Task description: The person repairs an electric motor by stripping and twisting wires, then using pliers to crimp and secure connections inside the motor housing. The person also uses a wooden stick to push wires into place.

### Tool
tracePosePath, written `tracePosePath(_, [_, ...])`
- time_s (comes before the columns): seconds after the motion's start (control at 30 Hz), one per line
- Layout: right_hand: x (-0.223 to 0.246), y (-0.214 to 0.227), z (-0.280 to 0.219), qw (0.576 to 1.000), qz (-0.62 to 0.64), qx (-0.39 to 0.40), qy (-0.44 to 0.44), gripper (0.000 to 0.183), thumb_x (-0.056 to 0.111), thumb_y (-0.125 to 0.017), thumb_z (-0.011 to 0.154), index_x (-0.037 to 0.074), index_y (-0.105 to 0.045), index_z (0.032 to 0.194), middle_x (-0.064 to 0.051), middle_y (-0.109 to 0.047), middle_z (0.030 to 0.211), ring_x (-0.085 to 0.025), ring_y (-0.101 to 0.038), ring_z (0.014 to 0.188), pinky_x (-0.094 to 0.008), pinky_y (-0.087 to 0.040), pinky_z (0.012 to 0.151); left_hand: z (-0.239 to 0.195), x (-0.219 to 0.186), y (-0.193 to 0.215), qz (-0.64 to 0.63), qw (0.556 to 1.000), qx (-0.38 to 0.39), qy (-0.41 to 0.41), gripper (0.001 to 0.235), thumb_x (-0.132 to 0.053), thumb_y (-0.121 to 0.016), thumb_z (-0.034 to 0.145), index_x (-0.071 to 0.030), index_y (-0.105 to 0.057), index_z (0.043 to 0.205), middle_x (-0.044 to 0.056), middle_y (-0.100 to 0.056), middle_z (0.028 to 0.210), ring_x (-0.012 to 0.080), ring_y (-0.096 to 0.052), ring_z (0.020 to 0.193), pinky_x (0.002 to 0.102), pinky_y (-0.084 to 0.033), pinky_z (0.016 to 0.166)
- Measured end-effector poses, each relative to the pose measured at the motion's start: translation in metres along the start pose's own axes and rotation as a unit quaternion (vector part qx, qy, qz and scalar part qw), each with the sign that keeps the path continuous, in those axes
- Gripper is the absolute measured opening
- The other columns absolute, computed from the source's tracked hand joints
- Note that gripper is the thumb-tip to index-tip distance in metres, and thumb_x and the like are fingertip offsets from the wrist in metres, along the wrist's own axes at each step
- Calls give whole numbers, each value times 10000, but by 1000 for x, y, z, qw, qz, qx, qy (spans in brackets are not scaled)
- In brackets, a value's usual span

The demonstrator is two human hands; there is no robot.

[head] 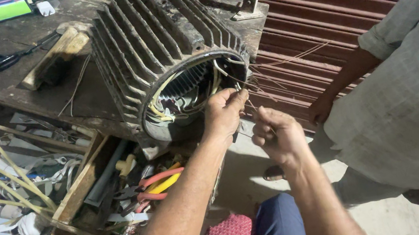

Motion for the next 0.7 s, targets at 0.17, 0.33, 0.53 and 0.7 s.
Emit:
tracePosePath(0.17, [66, -14, -33, 881, -337, -26, 332, 232, 90, -784, 834, 24, -698, 1039, -99, -659, 901, -227, -605, 775, -356, -501, 658, -2, 0, 2, -13, 1000, 6, 21, 179, -176, -750, 942, -36, -714, 837, -38, -588, 673, 57, -482, 594, 238, -381, 531])
tracePosePath(0.33, [90, -41, -73, 629, -539, -27, 560, 225, 65, -798, 841, 9, -702, 1037, -121, -616, 862, -273, -597, 747, -385, -500, 657, -2, -2, -1, -18, 999, 11, 24, 132, -173, -733, 923, -59, -734, 855, -58, -637, 700, 36, -512, 608, 220, -423, 550])
tracePosePath(0.53, [36, 12, -14, 959, -237, -59, 145, 139, 77, -779, 892, 17, -712, 998, -71, -586, 769, -220, -553, 663, -361, -462, 596, 0, 1, 1, -3, 1000, 6, 17, 180, -174, -754, 934, -43, -713, 818, -42, -592, 655, 51, -493, 576, 236, -395, 519])
tracePosePath(0.7, [14, 5, -10, 996, -74, 7, 43, 219, 92, -795, 847, 15, -695, 1026, -96, -602, 844, -239, -577, 717, -362, -482, 621, 3, 5, 0, -21, 999, 15, 20, 182, -175, -749, 936, -46, -705, 815, -44, -592, 655, 51, -492, 564, 232, -387, 513])
Point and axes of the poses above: each hand's wrist, its own z-axis towards the middle knuckle, its own y-axis out of the back of the hand, x = y × z, the point moved 9 cm from there along z, towards the middle knuckle
